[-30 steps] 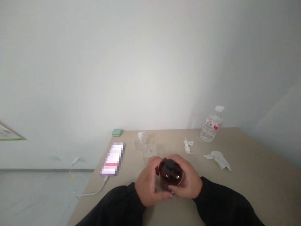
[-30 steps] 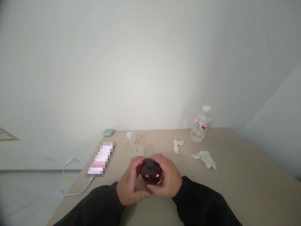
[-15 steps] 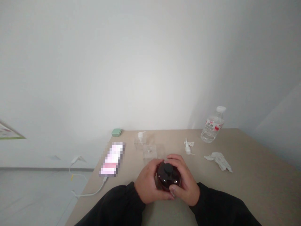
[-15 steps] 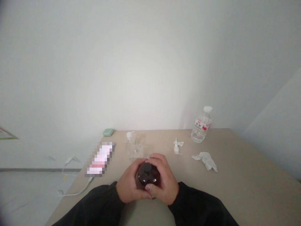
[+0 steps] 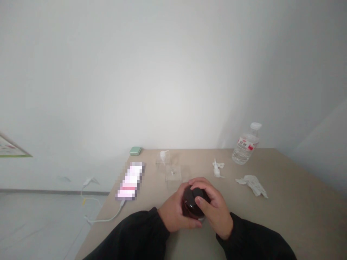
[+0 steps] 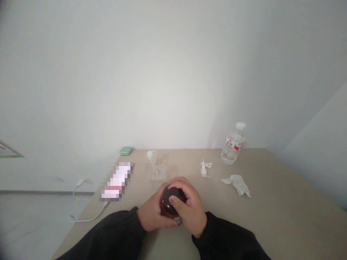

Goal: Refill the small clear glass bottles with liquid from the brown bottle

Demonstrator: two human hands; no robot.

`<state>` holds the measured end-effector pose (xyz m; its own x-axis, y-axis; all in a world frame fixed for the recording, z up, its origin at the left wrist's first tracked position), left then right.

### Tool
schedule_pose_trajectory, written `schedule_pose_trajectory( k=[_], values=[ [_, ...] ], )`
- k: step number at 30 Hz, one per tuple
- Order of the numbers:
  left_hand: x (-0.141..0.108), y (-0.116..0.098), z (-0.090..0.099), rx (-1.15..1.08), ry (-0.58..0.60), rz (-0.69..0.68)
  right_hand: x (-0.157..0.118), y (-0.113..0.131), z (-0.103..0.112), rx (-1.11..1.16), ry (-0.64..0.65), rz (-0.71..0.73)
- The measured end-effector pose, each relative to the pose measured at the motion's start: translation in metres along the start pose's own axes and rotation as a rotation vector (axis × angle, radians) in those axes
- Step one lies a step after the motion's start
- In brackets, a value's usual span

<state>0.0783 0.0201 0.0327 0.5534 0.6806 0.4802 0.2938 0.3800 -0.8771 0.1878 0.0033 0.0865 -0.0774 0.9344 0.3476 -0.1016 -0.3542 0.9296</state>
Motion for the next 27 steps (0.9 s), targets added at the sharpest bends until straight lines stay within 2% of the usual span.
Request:
schedule_pose_trajectory(
  k=[6, 10, 17, 22, 27],
  values=[
    [0.002, -0.007, 0.001, 0.069, 0.016, -0.030, 0.003, 0.002, -0.002, -0.040, 0.096, 0.024],
    [0.002, -0.007, 0.000, 0.031, 0.007, -0.030, 0.004, -0.002, -0.001, -0.014, 0.120, 0.020],
    [-0.001, -0.002, -0.001, -0.007, 0.011, 0.017, -0.001, -0.025, 0.001, 0.134, 0.068, -0.125],
    [0.000, -0.002, -0.001, -0.020, 0.009, -0.005, -0.002, -0.032, 0.003, 0.243, 0.013, -0.220],
    [0.000, -0.003, -0.001, 0.001, 0.010, 0.009, -0.001, -0.028, 0.002, 0.253, 0.028, -0.156]
  ],
)
Point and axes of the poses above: each hand's wrist, its own x-axis towards the middle knuckle, its own z-axis out of the back of the hand, y = z × x, the point moved 7 cm from there along x, towards the middle knuckle, and after that the axes turned 13 degrees about -z, right-handed, at the moved point
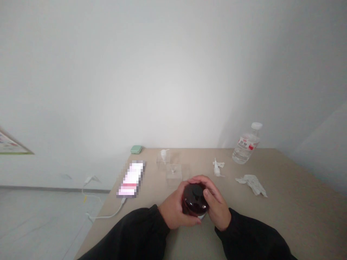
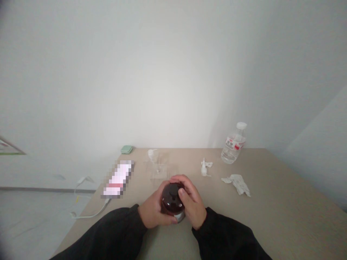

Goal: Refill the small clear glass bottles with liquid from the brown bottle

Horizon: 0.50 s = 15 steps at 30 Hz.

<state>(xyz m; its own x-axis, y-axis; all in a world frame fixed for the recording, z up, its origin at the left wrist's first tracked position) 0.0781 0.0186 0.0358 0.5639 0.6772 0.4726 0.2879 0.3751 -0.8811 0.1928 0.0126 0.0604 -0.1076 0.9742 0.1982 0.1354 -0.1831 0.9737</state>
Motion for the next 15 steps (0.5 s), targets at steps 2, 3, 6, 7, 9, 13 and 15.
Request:
schedule_pose_trajectory(
  k=[2, 3, 6, 7, 9, 13, 15],
  values=[
    [-0.0003, 0.0002, -0.0002, 0.000, 0.002, 0.002, 0.0000, 0.0007, -0.0009, -0.021, 0.024, 0.024],
    [-0.0006, 0.0005, -0.0003, -0.002, 0.004, 0.000, -0.0001, 0.0007, -0.0011, -0.034, 0.027, 0.028],
    [-0.0012, 0.0024, -0.0009, -0.020, 0.007, -0.009, -0.0002, -0.0004, 0.0005, -0.049, -0.015, 0.000],
    [-0.0013, 0.0031, -0.0011, -0.028, 0.009, -0.010, -0.0003, -0.0009, 0.0011, -0.043, -0.033, -0.015],
    [-0.0012, 0.0034, -0.0011, -0.027, 0.011, -0.013, -0.0006, -0.0013, 0.0012, -0.019, -0.053, -0.033],
    [-0.0006, 0.0009, 0.0001, 0.025, 0.016, -0.021, -0.0010, 0.0008, -0.0015, 0.000, 0.000, 0.001],
    [-0.0009, 0.0007, 0.0004, 0.025, 0.014, -0.013, -0.0009, 0.0020, -0.0016, -0.026, 0.018, 0.019]
  ],
)
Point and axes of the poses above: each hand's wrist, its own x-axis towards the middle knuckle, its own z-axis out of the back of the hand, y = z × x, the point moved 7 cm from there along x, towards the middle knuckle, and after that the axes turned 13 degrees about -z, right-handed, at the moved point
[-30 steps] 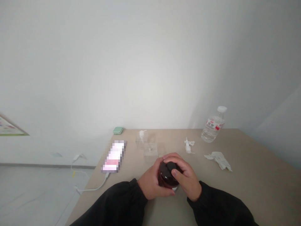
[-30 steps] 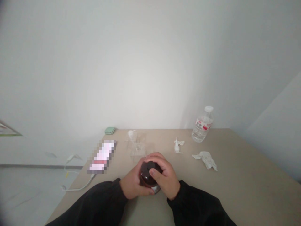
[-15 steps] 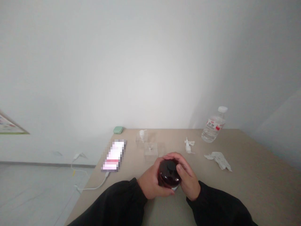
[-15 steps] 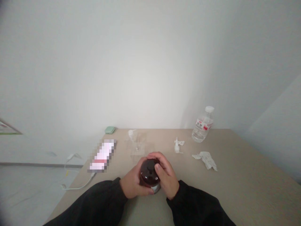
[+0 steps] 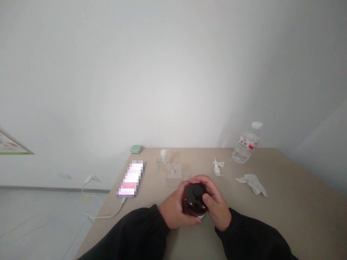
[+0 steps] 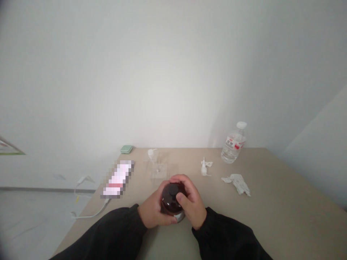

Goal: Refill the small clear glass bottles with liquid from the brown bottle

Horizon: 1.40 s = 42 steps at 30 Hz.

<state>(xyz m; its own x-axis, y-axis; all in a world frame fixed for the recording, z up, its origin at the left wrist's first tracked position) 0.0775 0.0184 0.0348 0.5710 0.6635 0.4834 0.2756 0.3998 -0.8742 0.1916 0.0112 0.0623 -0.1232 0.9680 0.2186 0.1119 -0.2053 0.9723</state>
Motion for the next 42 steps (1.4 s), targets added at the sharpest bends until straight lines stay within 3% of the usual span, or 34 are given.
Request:
schedule_pose_trajectory(
  k=[9, 16, 23, 32, 38, 42],
  values=[
    [-0.0015, 0.0034, -0.0004, -0.036, -0.009, 0.015, -0.0008, -0.0006, 0.0020, -0.012, -0.085, -0.079],
    [-0.0011, 0.0018, 0.0008, -0.006, -0.008, 0.023, -0.0002, 0.0014, -0.0001, -0.021, 0.005, 0.004],
    [-0.0016, 0.0053, -0.0001, -0.043, -0.013, 0.022, -0.0006, 0.0000, 0.0020, -0.022, -0.078, -0.085],
    [-0.0010, 0.0010, 0.0005, -0.021, -0.007, 0.005, 0.0005, 0.0040, -0.0006, -0.053, 0.008, 0.000],
    [-0.0017, 0.0037, 0.0009, -0.026, -0.017, 0.016, -0.0004, 0.0016, 0.0022, -0.025, -0.068, -0.063],
    [-0.0020, 0.0033, 0.0006, -0.017, -0.007, 0.010, -0.0009, 0.0017, 0.0001, 0.009, -0.042, -0.047]
  ],
)
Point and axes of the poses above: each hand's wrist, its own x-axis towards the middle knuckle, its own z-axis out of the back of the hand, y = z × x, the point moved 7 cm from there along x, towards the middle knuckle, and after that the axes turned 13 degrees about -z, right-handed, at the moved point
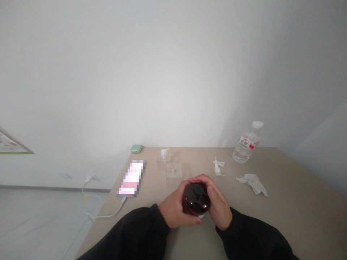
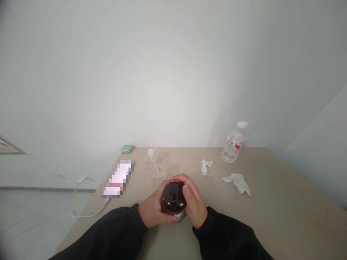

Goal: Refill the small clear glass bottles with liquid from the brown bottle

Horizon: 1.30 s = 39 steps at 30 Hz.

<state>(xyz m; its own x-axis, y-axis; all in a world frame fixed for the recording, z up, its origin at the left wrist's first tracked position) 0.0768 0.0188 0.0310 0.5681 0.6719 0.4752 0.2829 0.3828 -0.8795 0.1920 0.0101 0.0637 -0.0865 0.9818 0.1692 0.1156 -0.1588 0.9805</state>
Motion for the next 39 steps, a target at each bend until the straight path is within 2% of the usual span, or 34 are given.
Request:
schedule_pose_trajectory(
  k=[6, 12, 23, 29, 34, 39],
  values=[
    [-0.0003, 0.0018, -0.0005, -0.020, -0.007, 0.005, 0.0017, 0.0030, -0.0013, -0.054, 0.048, 0.032],
    [-0.0007, 0.0044, 0.0010, -0.014, -0.020, 0.023, 0.0012, -0.0013, 0.0022, -0.028, -0.016, -0.025],
    [-0.0007, 0.0033, 0.0016, 0.006, -0.018, 0.022, 0.0009, 0.0036, -0.0018, -0.030, 0.077, 0.022],
    [-0.0005, 0.0037, 0.0005, -0.042, -0.018, 0.023, 0.0023, 0.0010, 0.0007, -0.027, 0.030, 0.005],
    [-0.0009, 0.0035, 0.0004, -0.025, -0.016, 0.026, 0.0012, 0.0035, -0.0020, -0.035, 0.093, 0.050],
    [-0.0010, 0.0040, 0.0004, -0.030, -0.018, 0.043, 0.0019, 0.0039, -0.0004, -0.048, 0.053, 0.029]
  ],
)
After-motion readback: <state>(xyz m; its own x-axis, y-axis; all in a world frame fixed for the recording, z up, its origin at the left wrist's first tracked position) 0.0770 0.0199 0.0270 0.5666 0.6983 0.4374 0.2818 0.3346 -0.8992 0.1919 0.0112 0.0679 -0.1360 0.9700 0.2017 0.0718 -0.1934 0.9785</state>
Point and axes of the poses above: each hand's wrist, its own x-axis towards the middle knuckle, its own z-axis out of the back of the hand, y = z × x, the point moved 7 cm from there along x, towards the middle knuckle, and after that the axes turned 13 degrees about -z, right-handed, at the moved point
